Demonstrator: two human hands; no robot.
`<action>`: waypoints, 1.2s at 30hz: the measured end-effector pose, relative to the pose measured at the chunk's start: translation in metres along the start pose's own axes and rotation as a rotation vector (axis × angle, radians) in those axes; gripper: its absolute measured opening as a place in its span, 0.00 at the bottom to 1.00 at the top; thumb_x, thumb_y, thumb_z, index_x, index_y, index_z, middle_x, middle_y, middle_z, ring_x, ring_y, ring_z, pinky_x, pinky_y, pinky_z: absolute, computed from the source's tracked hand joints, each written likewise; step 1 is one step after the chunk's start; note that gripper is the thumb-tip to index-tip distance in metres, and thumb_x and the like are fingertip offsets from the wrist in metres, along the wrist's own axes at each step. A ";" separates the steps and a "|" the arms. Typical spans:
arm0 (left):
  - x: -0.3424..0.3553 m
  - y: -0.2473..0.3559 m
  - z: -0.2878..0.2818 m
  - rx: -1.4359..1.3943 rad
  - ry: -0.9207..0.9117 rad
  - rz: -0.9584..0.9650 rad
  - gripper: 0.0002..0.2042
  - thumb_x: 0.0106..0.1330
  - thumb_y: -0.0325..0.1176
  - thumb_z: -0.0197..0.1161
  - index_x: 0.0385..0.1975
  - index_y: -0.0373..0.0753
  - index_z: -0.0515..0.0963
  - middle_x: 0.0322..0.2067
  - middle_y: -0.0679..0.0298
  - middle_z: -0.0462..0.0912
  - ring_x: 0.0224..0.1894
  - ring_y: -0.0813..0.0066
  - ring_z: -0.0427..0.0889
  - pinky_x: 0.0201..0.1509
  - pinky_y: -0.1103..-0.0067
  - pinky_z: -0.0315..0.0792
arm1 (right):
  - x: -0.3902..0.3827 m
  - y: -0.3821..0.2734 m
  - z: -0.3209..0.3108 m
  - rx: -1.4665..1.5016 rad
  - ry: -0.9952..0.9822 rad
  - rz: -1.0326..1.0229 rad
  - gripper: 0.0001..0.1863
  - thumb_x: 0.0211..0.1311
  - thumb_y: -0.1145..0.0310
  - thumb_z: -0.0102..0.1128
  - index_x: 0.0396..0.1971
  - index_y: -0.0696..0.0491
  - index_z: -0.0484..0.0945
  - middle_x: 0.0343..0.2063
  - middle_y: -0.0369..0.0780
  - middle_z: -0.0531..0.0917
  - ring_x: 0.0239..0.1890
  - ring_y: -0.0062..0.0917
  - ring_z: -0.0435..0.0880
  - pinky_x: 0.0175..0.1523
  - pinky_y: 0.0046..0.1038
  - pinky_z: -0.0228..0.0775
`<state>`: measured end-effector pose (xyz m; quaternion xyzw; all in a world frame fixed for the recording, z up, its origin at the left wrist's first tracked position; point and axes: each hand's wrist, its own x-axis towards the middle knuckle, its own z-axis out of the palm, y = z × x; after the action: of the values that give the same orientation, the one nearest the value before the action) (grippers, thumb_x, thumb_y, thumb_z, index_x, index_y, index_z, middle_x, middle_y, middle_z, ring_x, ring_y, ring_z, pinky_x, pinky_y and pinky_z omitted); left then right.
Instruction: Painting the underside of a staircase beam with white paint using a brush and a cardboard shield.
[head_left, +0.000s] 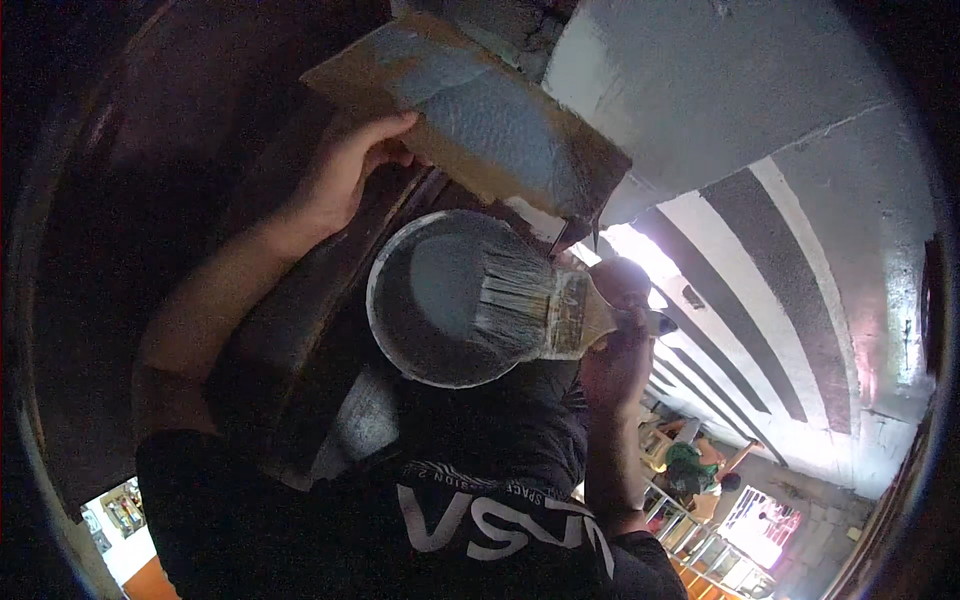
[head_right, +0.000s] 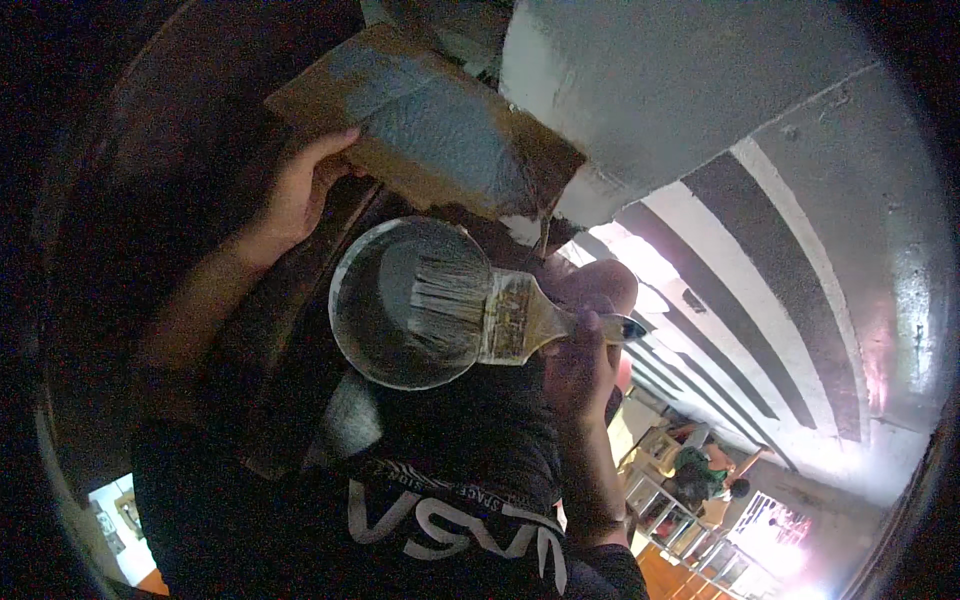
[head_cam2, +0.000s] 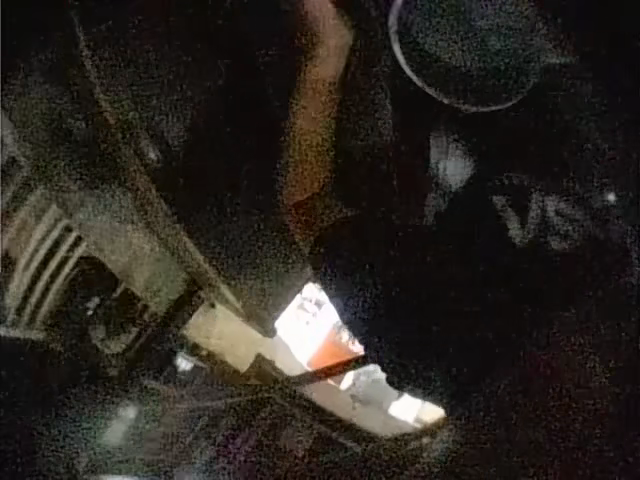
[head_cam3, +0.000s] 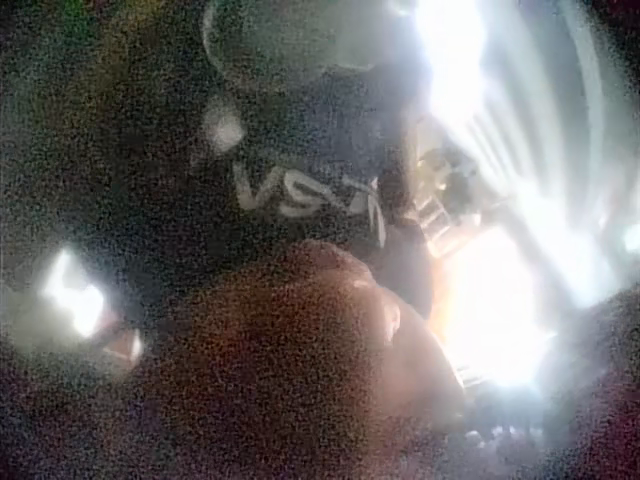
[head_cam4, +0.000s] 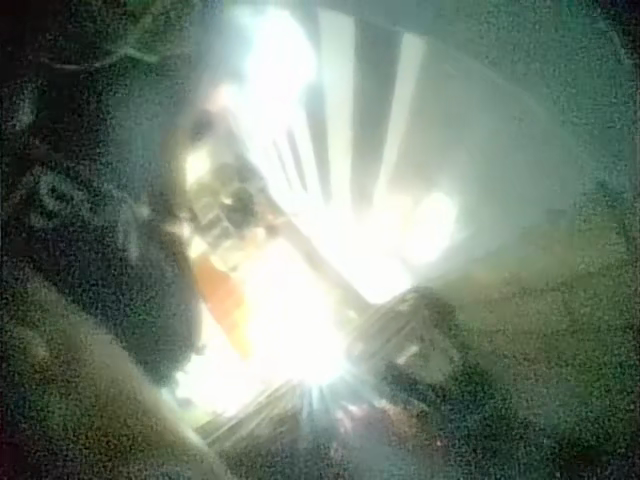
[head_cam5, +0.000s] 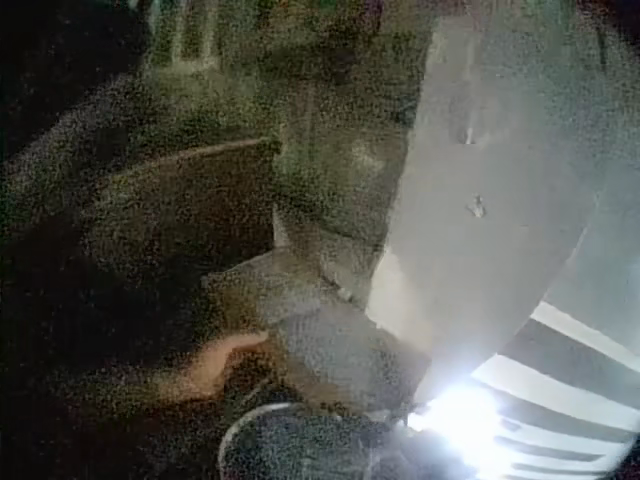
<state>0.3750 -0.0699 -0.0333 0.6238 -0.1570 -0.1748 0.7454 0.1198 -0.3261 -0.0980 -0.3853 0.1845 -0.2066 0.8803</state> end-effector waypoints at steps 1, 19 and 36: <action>-0.002 -0.001 0.001 0.001 0.038 0.041 0.16 0.70 0.44 0.63 0.48 0.40 0.77 0.42 0.64 0.84 0.43 0.74 0.81 0.50 0.76 0.72 | 0.000 -0.006 0.004 -0.029 0.017 -0.018 0.16 0.75 0.63 0.50 0.54 0.57 0.73 0.49 0.43 0.80 0.47 0.30 0.83 0.49 0.34 0.79; -0.002 -0.001 0.006 -0.135 -0.364 -0.153 0.17 0.72 0.40 0.63 0.52 0.35 0.77 0.41 0.60 0.85 0.39 0.69 0.86 0.49 0.71 0.80 | 0.079 -0.150 0.154 -0.685 -0.356 -0.853 0.10 0.72 0.70 0.61 0.44 0.63 0.81 0.39 0.41 0.83 0.32 0.20 0.79 0.36 0.24 0.72; -0.002 0.010 0.012 -0.320 -0.467 -0.094 0.14 0.76 0.30 0.51 0.53 0.29 0.76 0.45 0.54 0.86 0.45 0.63 0.88 0.50 0.65 0.83 | 0.079 -0.147 0.177 -1.124 -0.368 -0.794 0.10 0.72 0.69 0.62 0.42 0.61 0.81 0.32 0.40 0.85 0.31 0.20 0.83 0.37 0.23 0.76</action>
<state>0.3686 -0.0783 -0.0212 0.4476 -0.2659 -0.3708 0.7690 0.2403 -0.3500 0.1123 -0.8475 -0.0427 -0.3167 0.4237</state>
